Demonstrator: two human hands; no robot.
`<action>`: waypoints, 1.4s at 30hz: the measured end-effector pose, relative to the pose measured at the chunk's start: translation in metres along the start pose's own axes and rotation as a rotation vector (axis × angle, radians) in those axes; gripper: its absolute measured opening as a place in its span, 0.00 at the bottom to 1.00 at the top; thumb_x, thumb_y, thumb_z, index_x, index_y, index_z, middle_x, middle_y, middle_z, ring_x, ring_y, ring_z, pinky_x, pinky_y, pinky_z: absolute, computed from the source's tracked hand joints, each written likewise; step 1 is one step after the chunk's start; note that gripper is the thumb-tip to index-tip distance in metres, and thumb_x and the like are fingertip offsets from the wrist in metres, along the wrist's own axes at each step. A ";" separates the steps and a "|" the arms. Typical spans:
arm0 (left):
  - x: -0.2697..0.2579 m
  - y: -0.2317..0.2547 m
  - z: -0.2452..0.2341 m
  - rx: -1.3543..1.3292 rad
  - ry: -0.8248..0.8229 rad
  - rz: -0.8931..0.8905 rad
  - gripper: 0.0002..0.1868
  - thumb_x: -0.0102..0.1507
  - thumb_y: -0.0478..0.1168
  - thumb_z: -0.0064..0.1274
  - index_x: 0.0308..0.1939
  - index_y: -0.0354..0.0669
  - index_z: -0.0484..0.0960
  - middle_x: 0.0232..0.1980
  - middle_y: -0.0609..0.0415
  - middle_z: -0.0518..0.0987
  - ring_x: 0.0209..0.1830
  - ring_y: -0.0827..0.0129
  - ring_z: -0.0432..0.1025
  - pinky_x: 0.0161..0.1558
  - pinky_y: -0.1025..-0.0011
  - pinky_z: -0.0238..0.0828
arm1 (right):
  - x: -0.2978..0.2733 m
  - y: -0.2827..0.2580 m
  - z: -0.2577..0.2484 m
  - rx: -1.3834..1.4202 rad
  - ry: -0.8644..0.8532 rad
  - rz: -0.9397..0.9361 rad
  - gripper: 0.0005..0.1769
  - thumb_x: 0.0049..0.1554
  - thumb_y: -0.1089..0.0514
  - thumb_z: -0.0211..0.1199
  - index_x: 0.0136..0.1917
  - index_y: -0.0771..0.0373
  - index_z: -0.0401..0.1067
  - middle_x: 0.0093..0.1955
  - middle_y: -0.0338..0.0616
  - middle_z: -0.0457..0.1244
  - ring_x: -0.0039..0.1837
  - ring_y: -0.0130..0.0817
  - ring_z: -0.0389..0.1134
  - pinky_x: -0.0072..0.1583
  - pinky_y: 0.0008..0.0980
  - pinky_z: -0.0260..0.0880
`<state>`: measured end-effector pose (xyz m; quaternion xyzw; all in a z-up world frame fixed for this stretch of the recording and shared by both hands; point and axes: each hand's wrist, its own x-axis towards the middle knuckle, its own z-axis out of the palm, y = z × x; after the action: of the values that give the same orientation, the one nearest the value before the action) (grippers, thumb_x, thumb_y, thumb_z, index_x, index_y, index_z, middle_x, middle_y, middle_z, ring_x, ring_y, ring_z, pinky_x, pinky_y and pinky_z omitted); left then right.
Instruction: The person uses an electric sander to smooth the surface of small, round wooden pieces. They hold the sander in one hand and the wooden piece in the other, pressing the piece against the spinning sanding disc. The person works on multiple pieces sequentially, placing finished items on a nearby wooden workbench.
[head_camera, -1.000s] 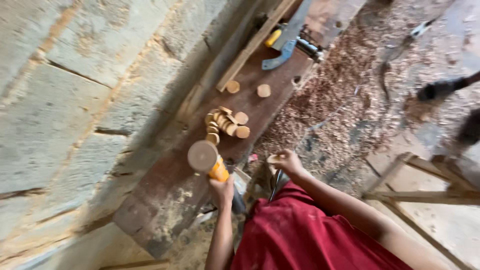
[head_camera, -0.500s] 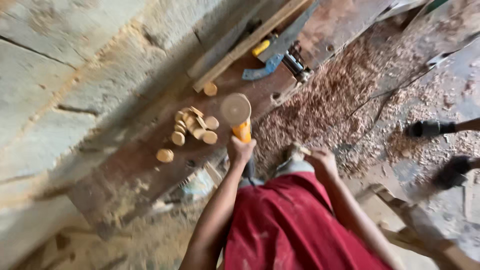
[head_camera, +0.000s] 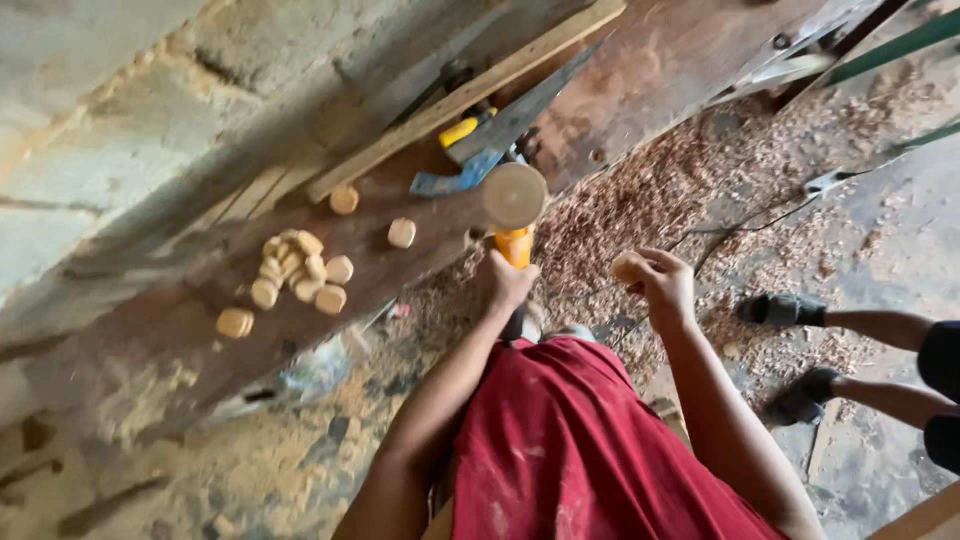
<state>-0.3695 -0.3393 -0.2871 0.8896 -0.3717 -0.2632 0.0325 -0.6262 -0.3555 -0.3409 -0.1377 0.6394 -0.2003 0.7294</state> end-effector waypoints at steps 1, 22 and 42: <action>0.009 0.015 0.010 -0.010 -0.029 -0.002 0.37 0.45 0.44 0.65 0.56 0.36 0.72 0.41 0.36 0.84 0.42 0.41 0.80 0.43 0.52 0.79 | 0.010 -0.010 -0.006 0.046 0.006 -0.021 0.16 0.59 0.63 0.66 0.59 0.72 0.75 0.48 0.53 0.71 0.41 0.34 0.72 0.38 0.28 0.74; 0.216 0.265 0.358 -0.059 0.162 -0.190 0.36 0.47 0.43 0.65 0.56 0.35 0.69 0.44 0.34 0.83 0.41 0.41 0.80 0.41 0.51 0.79 | 0.349 -0.163 -0.237 0.135 -0.380 -0.053 0.14 0.63 0.63 0.62 0.58 0.75 0.74 0.44 0.47 0.69 0.39 0.29 0.67 0.39 0.27 0.68; 0.246 0.301 0.391 0.105 0.326 -0.223 0.36 0.48 0.45 0.68 0.54 0.35 0.69 0.54 0.36 0.72 0.56 0.41 0.70 0.57 0.46 0.70 | 0.412 -0.224 -0.259 -0.033 -0.498 -0.007 0.11 0.62 0.61 0.60 0.54 0.73 0.74 0.44 0.48 0.68 0.39 0.30 0.67 0.42 0.26 0.69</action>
<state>-0.6122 -0.6693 -0.6557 0.9566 -0.2739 -0.0980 0.0165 -0.8664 -0.7317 -0.6370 -0.1969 0.4425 -0.1525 0.8615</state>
